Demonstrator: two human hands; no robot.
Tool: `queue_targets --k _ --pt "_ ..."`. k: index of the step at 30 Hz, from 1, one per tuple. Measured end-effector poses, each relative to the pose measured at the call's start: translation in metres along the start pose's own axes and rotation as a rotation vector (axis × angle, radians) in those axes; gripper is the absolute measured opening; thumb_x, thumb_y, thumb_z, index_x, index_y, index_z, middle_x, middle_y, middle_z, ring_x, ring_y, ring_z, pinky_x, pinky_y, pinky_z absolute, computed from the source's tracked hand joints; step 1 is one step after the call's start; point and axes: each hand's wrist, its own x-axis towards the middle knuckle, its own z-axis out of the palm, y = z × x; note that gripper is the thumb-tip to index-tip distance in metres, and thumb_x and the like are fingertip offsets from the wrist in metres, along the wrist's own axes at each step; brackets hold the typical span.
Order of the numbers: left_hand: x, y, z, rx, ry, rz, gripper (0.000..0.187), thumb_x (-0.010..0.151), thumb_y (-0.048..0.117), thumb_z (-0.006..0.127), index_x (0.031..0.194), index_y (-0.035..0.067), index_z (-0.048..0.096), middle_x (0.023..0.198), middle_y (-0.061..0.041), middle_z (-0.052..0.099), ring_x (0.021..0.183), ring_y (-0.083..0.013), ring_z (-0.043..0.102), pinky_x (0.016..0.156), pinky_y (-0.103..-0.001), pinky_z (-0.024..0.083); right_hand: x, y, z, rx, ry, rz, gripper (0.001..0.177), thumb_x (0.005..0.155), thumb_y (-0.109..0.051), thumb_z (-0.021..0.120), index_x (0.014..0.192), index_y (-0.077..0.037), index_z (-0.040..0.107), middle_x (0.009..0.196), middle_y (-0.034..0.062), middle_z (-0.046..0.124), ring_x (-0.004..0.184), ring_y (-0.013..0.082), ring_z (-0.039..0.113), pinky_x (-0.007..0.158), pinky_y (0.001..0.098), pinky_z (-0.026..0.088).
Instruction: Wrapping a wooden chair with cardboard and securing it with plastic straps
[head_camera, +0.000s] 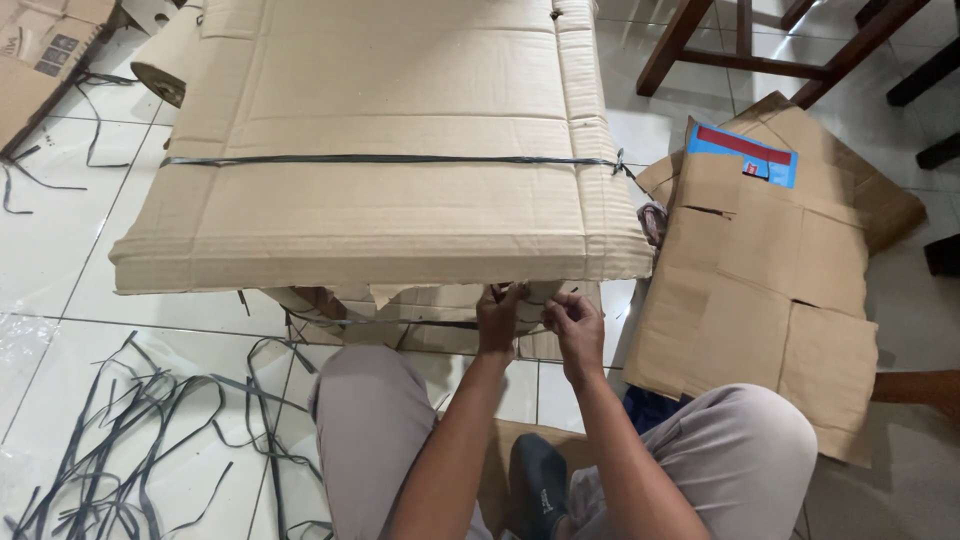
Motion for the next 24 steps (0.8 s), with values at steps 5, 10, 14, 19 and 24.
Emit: queue_targets --k 5,10,14,19,24 --pt "0.018 -0.013 -0.004 0.016 -0.080 -0.002 0.017 0.083 0.020 0.077 0.095 0.012 0.067 0.077 0.001 0.062 0.074 -0.0114 0.053 0.069 -0.036 0.042 -0.008 0.000 0.000 -0.036 -0.031 0.071 0.021 0.087 -0.007 0.079 0.105 0.000 0.069 0.083 0.0099 0.068 0.072 0.0181 0.069 0.068 0.0297 0.061" --pt "0.006 0.007 -0.003 0.050 0.041 -0.045 0.014 0.086 0.023 0.071 0.082 0.011 0.065 0.072 -0.005 0.061 0.071 -0.0150 0.053 0.068 -0.032 0.043 -0.004 0.001 -0.006 -0.071 -0.016 0.089 0.022 0.088 -0.012 0.078 0.107 -0.003 0.070 0.086 0.0085 0.070 0.076 0.0173 0.070 0.070 0.0303 0.061" --pt "0.077 -0.079 -0.041 0.214 0.255 0.022 0.025 0.084 0.036 0.074 0.074 0.013 0.067 0.071 -0.008 0.065 0.074 -0.0204 0.060 0.075 -0.036 0.046 -0.001 0.015 -0.011 -0.112 0.006 0.124 0.023 0.088 -0.017 0.079 0.107 -0.008 0.071 0.087 0.0055 0.071 0.076 0.0145 0.069 0.069 0.0298 0.060" --pt "0.085 -0.086 -0.065 0.466 0.376 -0.101 0.014 0.093 0.039 0.064 0.096 0.026 0.070 0.089 0.003 0.073 0.087 -0.0183 0.067 0.080 -0.037 0.049 -0.003 0.026 -0.010 -0.139 0.015 0.172 0.022 0.088 -0.019 0.079 0.106 -0.009 0.071 0.088 0.0053 0.072 0.077 0.0158 0.069 0.070 0.0316 0.058" --pt "0.088 -0.051 -0.061 0.954 0.228 -0.130 0.031 0.095 0.039 0.057 0.103 0.013 0.073 0.102 -0.011 0.077 0.104 -0.0314 0.074 0.086 -0.044 0.056 -0.003 0.029 -0.002 -0.142 0.027 0.216 0.021 0.087 -0.017 0.078 0.105 -0.008 0.071 0.089 0.0049 0.070 0.078 0.0161 0.068 0.069 0.0302 0.057"
